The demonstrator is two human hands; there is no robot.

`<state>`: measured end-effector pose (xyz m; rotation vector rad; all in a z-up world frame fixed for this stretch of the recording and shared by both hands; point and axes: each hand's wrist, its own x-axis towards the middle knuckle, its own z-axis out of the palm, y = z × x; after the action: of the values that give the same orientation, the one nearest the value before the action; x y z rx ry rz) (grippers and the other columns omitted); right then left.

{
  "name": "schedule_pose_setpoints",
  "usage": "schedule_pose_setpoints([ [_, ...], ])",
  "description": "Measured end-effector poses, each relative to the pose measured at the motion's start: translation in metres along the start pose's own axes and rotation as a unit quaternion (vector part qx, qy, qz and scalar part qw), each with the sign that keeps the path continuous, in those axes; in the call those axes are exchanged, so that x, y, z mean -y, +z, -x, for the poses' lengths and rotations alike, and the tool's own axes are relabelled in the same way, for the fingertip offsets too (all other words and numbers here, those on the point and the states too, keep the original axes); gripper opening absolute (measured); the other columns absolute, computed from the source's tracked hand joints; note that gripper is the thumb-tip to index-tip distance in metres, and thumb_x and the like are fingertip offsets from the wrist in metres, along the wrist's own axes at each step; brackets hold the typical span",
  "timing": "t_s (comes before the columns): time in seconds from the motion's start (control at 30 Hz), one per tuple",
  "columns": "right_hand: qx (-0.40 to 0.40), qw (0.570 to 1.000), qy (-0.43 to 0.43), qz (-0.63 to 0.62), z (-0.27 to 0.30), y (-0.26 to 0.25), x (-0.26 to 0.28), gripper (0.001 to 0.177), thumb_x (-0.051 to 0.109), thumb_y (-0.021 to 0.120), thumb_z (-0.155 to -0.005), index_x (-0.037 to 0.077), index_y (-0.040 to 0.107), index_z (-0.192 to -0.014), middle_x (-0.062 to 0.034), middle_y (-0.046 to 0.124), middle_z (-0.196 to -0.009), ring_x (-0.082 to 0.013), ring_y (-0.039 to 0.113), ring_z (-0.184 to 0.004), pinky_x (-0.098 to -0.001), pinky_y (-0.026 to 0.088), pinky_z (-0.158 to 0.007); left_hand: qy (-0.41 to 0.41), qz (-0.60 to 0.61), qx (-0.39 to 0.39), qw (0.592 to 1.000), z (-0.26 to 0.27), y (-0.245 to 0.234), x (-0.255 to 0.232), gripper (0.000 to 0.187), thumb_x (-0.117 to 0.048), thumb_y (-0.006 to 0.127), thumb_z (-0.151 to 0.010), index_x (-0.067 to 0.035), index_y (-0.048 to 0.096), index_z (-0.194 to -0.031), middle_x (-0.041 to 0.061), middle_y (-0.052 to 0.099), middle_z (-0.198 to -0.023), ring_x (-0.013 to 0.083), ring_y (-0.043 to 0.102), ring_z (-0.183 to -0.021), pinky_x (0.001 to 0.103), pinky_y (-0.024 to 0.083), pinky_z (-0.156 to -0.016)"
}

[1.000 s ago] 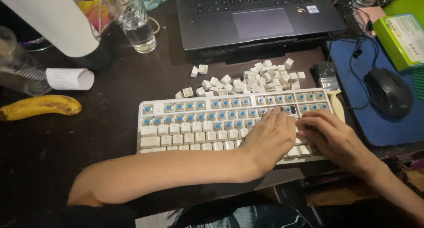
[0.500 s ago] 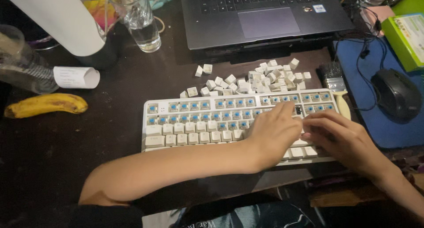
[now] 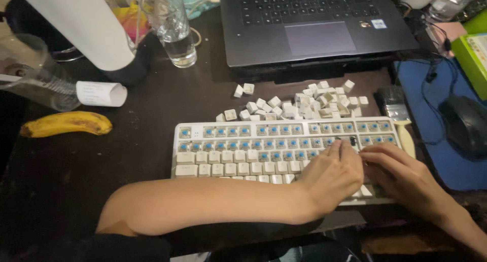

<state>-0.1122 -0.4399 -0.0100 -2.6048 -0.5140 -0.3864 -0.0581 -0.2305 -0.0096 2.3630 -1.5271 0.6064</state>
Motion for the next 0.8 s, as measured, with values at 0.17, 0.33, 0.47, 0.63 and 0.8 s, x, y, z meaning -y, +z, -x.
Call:
schedule_pose_setpoints([
  [0.17,0.002,1.0,0.001,-0.004,0.001,0.002,-0.004,0.032,0.006,0.074,-0.077,0.003,0.069,-0.108,-0.0091,0.07,-0.109,-0.0244,0.072,-0.093,-0.0326,0.06,-0.078,-0.018,0.05,-0.021,0.998,0.004,-0.001,0.0,0.048,-0.003,0.07,-0.069,0.021,0.064,-0.11,0.041,0.064,-0.118,0.0465,0.069,-0.115,0.042,0.059,-0.099],
  [0.33,0.026,0.999,0.019,0.009,0.001,0.002,-0.004,0.035,0.008,0.077,-0.073,0.004,0.069,-0.107,-0.008,0.071,-0.106,-0.0232,0.073,-0.091,-0.0322,0.061,-0.077,-0.04,0.064,-0.034,0.997,0.004,-0.001,-0.002,0.046,0.0,0.07,-0.071,0.023,0.063,-0.11,0.043,0.062,-0.118,0.049,0.068,-0.115,0.044,0.06,-0.096],
  [0.47,0.036,0.999,0.041,-0.001,-0.002,-0.003,-0.001,0.037,0.007,0.076,-0.072,0.004,0.069,-0.108,-0.0074,0.071,-0.107,-0.0215,0.073,-0.092,-0.0312,0.061,-0.076,-0.04,0.069,-0.049,0.996,0.004,-0.002,-0.001,0.043,0.002,0.069,-0.07,0.024,0.063,-0.107,0.043,0.063,-0.115,0.0467,0.069,-0.112,0.042,0.062,-0.093],
  [0.63,0.038,0.996,0.071,0.029,-0.003,-0.003,0.011,0.032,0.011,0.079,-0.076,0.005,0.072,-0.107,-0.0058,0.072,-0.104,-0.021,0.073,-0.088,-0.0326,0.061,-0.074,-0.059,0.129,-0.015,0.99,0.007,-0.004,-0.002,0.039,0.007,0.07,-0.063,0.023,0.065,-0.098,0.032,0.064,-0.099,0.0388,0.07,-0.099,0.038,0.064,-0.076],
  [0.8,0.034,0.996,0.078,0.038,-0.006,-0.007,0.014,0.031,0.013,0.08,-0.076,0.008,0.075,-0.106,-0.0062,0.074,-0.103,-0.0204,0.074,-0.087,-0.0326,0.061,-0.073,-0.034,0.127,0.057,0.99,0.0,-0.004,0.012,0.017,0.01,0.066,-0.083,0.013,0.067,-0.099,0.023,0.063,-0.102,0.0288,0.069,-0.095,0.029,0.064,-0.068],
])
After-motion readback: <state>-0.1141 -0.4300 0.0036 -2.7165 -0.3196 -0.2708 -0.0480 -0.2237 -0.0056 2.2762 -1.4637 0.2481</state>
